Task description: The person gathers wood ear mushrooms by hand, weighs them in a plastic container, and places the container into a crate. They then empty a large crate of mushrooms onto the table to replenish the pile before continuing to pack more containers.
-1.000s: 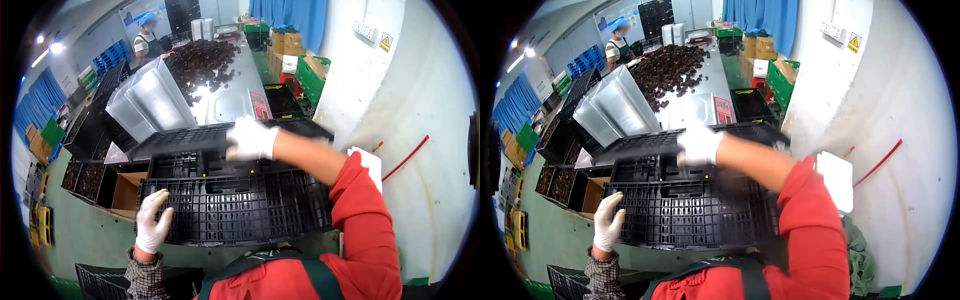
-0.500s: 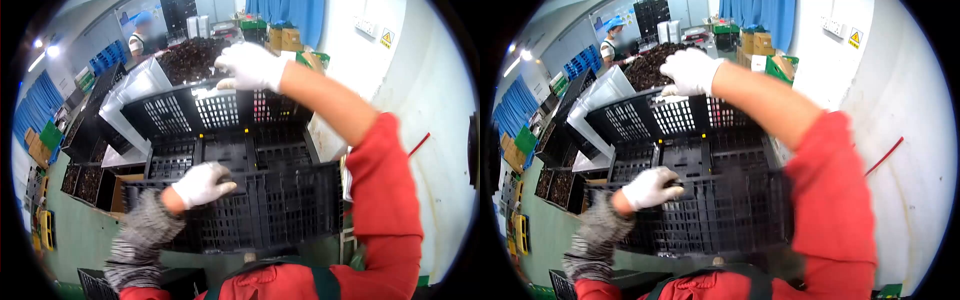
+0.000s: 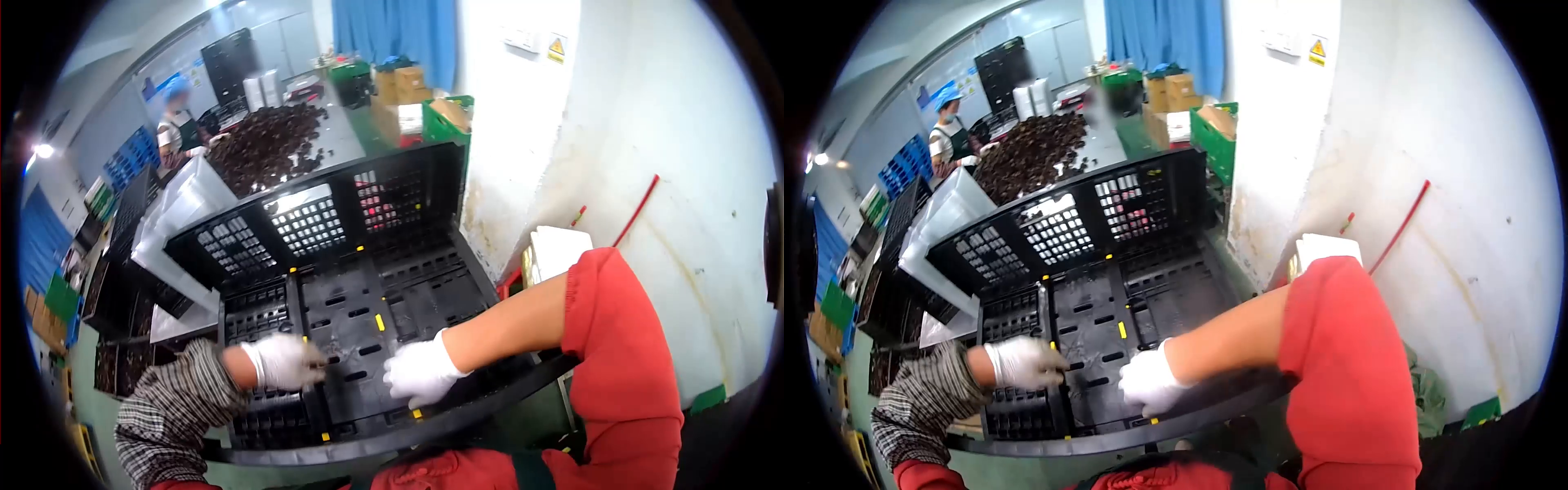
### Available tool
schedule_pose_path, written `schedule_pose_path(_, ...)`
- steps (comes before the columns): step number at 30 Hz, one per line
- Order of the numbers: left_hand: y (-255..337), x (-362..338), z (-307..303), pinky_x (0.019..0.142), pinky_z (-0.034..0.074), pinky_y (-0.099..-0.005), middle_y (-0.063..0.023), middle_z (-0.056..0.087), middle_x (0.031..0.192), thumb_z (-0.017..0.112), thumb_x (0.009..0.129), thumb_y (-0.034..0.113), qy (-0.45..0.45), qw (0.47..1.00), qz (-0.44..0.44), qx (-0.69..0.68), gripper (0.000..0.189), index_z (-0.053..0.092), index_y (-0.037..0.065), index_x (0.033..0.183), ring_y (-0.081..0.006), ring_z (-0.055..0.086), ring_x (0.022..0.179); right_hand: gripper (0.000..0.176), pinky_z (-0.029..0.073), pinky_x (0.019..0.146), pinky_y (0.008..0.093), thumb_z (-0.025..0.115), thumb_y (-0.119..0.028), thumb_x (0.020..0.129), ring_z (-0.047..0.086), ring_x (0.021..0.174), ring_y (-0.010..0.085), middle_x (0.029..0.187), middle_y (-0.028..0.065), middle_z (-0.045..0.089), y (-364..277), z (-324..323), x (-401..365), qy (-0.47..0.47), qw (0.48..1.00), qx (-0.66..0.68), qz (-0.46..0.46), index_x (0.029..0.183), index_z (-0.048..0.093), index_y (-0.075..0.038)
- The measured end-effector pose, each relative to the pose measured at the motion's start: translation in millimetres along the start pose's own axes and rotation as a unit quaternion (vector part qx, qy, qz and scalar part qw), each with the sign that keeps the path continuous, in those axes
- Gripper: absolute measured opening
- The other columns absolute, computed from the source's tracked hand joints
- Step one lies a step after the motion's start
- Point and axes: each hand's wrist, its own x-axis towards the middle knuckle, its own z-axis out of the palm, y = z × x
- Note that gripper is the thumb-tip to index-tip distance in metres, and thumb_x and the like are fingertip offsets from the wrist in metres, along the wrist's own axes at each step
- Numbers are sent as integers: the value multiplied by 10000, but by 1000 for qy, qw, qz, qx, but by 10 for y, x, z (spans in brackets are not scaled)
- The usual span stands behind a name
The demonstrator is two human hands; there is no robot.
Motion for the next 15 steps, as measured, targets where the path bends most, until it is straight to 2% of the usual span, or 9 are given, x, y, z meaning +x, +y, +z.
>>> schedule_pose_path(1, -148, 29, 265, 804, 522, -402, -153, 667, 955, 626, 820, 339, -38, 998, 26, 38, 353, 679, 58, 1027, -314, 634, 912, 326, 465, 865, 453, 627, -350, 807, 563, 1017, 316, 971, 122, 629, -8, 46, 4, 8, 1000, -5, -10, 930, 677, -53)
schedule_pose_path(2, -150, -30, 408, 879, 479, -402, -118, 649, 948, 653, 794, 346, -22, 983, 98, 151, 341, 690, 79, 1001, -297, 590, 977, 335, 453, 880, 450, 625, -359, 811, 549, 1035, 310, 978, 122, 621, -8, 81, 2, 14, 1000, -13, -20, 944, 679, -56)
schedule_pose_path(5, -23, -104, 350, 943, 395, -390, -95, 614, 920, 646, 796, 433, 38, 969, 152, 190, 392, 696, 74, 946, -283, 552, 990, 359, 437, 884, 440, 623, -389, 812, 550, 1016, 317, 960, 139, 613, 57, 300, 1, 93, 990, -65, -88, 931, 691, -57)
schedule_pose_path(8, 31, 30, 260, 878, 423, -392, -101, 607, 909, 633, 804, 459, -24, 974, 142, 177, 412, 697, 61, 889, -282, 548, 933, 383, 439, 868, 440, 619, -421, 810, 549, 1014, 324, 947, 143, 609, 46, 243, 57, 66, 992, -61, -91, 884, 707, -56)
schedule_pose_path(9, 17, 74, 227, 797, 452, -395, -106, 607, 825, 632, 805, 462, -9, 969, 162, 184, 415, 698, 53, 799, -290, 553, 828, 416, 443, 860, 436, 602, -454, 819, 546, 1007, 320, 951, 143, 609, -10, 104, 81, 25, 995, -67, -68, 823, 717, -54)
schedule_pose_path(12, 69, 38, 62, 730, 470, -392, -110, 596, 710, 630, 804, 467, -34, 963, 135, 230, 438, 689, 48, 691, -300, 554, 745, 452, 502, 705, 442, 544, -438, 862, 635, 781, 355, 770, 174, 668, -129, -188, 28, 29, 999, 12, 8, 745, 711, -34)
schedule_pose_path(13, -12, -18, -5, 684, 471, -398, -112, 585, 642, 634, 793, 478, 14, 967, 167, 192, 468, 666, 46, 614, -306, 550, 693, 448, 506, 673, 462, 533, -420, 866, 639, 703, 376, 698, 188, 656, -122, -320, -89, 42, 999, 27, 5, 734, 704, -27)
schedule_pose_path(14, 35, -111, -118, 657, 462, -408, -117, 592, 642, 632, 789, 497, 55, 963, 172, 202, 506, 648, 39, 574, -300, 544, 680, 457, 503, 688, 462, 528, -430, 868, 638, 714, 376, 707, 196, 653, -225, -526, -262, 36, 999, 23, 30, 738, 704, -29)
schedule_pose_path(15, 35, -252, -262, 634, 454, -413, -124, 580, 610, 624, 795, 512, 35, 968, 124, 214, 537, 628, 35, 549, -299, 535, 643, 462, 498, 689, 461, 510, -427, 876, 636, 718, 378, 715, 198, 654, -341, -757, -433, 10, 997, 36, 65, 750, 702, -26)
